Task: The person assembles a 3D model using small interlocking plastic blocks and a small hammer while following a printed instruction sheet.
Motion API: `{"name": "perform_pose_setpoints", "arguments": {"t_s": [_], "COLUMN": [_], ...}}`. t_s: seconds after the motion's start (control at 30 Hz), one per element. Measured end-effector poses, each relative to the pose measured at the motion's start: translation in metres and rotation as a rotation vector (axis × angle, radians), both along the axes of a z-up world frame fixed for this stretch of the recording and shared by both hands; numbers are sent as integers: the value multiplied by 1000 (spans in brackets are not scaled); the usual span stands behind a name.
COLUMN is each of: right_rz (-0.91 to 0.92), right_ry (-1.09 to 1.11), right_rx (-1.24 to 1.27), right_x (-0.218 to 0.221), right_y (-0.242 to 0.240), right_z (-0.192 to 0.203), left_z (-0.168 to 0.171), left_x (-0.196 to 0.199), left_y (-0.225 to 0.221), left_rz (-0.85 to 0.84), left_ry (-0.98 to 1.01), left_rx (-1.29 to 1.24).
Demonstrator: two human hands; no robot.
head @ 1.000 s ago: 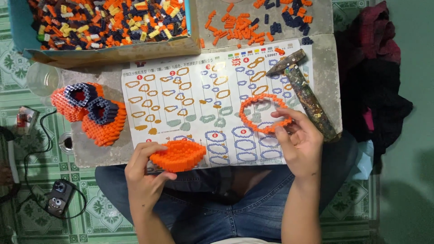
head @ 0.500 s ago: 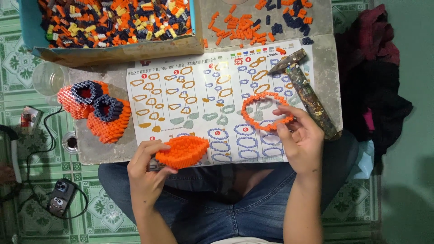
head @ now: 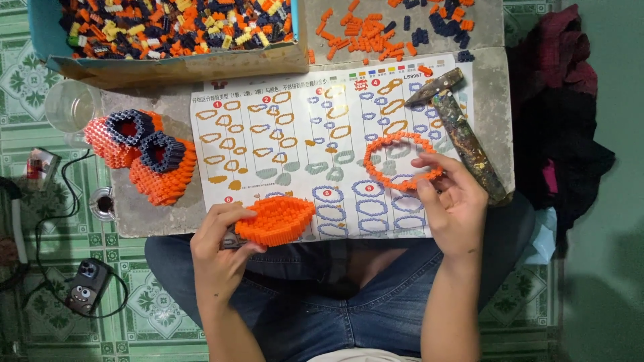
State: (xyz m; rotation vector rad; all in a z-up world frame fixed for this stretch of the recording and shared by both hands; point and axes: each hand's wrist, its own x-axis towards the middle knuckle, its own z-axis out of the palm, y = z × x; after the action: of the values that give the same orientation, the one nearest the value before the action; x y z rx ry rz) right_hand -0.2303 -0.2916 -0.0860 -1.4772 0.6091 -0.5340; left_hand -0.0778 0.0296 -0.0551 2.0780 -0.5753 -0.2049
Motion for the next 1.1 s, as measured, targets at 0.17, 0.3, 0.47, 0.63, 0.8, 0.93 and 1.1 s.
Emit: {"name": "perform_pose_setpoints", "arguments": {"t_s": [0.17, 0.3, 0.47, 0.63, 0.8, 0.93, 1.1], "right_rz": [7, 6, 1, -7, -21, -24, -34], "right_ry": [4, 3, 1, 17, 33, 35, 47], "right_rx": [-8, -1, 33, 5, 13, 9, 10], "right_x": [0, -1, -1, 1, 3, 2, 4], "right_y": [0, -1, 0, 1, 2, 2, 3], "right_z": [1, -1, -2, 0, 2, 1, 3], "left_z": [0, 1, -5, -22, -20, -20, -17], "left_x": [0, 1, 0, -2, -1, 1, 0], "left_y": [-1, -1, 4, 15, 17, 19, 15], "left_rz": [11, -3, -31, -57, -65, -80, -69], "left_ry": [0, 8, -17, -10, 19, 44, 46], "left_rx": [14, -16, -66, -152, -175, -171, -172]}}
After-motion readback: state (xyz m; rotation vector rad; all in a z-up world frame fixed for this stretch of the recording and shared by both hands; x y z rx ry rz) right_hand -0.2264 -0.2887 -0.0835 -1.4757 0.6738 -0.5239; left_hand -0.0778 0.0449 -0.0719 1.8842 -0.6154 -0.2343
